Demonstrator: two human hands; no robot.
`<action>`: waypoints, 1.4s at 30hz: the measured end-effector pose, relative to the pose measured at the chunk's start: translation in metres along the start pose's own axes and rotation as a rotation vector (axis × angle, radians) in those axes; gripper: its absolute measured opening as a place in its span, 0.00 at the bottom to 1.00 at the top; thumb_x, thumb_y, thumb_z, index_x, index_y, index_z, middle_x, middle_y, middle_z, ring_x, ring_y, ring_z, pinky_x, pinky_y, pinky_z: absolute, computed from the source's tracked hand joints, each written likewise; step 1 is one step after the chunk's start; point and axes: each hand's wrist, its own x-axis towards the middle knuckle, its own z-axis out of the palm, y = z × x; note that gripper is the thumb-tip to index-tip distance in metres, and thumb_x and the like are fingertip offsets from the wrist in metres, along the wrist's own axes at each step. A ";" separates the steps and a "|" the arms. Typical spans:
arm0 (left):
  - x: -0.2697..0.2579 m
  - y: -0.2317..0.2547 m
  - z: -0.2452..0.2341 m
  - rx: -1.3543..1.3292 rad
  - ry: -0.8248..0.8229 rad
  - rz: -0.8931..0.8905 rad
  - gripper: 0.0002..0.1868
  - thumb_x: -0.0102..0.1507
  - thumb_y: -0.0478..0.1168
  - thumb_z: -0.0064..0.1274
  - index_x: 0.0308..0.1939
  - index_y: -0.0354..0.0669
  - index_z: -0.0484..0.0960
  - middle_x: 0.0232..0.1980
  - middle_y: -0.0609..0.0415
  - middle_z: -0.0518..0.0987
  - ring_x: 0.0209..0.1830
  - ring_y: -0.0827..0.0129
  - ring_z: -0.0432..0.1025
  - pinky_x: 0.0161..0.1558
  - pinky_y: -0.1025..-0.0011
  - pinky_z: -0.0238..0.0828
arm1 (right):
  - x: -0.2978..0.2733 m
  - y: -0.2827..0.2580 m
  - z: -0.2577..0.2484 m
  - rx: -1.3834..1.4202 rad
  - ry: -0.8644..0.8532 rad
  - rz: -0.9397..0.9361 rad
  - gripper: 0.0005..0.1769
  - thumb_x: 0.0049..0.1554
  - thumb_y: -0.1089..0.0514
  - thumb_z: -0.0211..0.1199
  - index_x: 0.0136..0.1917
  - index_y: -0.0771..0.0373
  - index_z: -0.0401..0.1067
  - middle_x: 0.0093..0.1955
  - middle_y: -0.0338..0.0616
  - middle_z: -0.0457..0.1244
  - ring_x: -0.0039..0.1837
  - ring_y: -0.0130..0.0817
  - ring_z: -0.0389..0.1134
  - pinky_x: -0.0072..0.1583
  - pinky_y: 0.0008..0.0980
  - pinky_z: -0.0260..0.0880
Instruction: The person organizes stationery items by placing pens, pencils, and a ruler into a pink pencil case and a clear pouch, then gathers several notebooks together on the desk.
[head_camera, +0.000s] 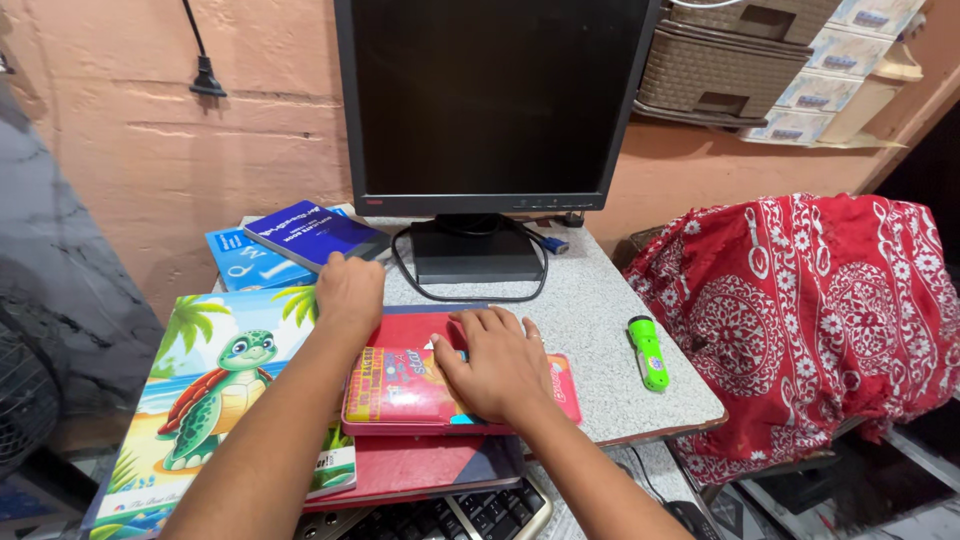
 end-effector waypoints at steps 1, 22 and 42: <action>-0.001 0.000 -0.001 0.013 0.018 -0.016 0.09 0.60 0.37 0.54 0.39 0.48 0.91 0.45 0.50 0.86 0.56 0.54 0.72 0.55 0.63 0.68 | 0.001 0.000 0.000 -0.003 -0.005 0.002 0.33 0.57 0.35 0.50 0.67 0.54 0.69 0.69 0.43 0.62 0.75 0.44 0.55 0.73 0.59 0.45; -0.013 -0.003 -0.034 0.054 0.342 0.037 0.07 0.61 0.40 0.49 0.35 0.46 0.82 0.36 0.53 0.83 0.51 0.58 0.69 0.56 0.56 0.55 | 0.002 0.001 0.002 -0.013 0.019 0.006 0.32 0.56 0.35 0.52 0.66 0.54 0.71 0.66 0.43 0.64 0.73 0.45 0.57 0.72 0.55 0.49; -0.128 0.063 -0.175 -0.875 -0.151 0.033 0.18 0.68 0.55 0.41 0.51 0.51 0.80 0.36 0.48 0.84 0.44 0.48 0.79 0.53 0.42 0.69 | 0.002 0.038 -0.017 1.321 0.159 0.088 0.11 0.65 0.53 0.58 0.49 0.62 0.72 0.51 0.46 0.74 0.51 0.30 0.71 0.54 0.32 0.69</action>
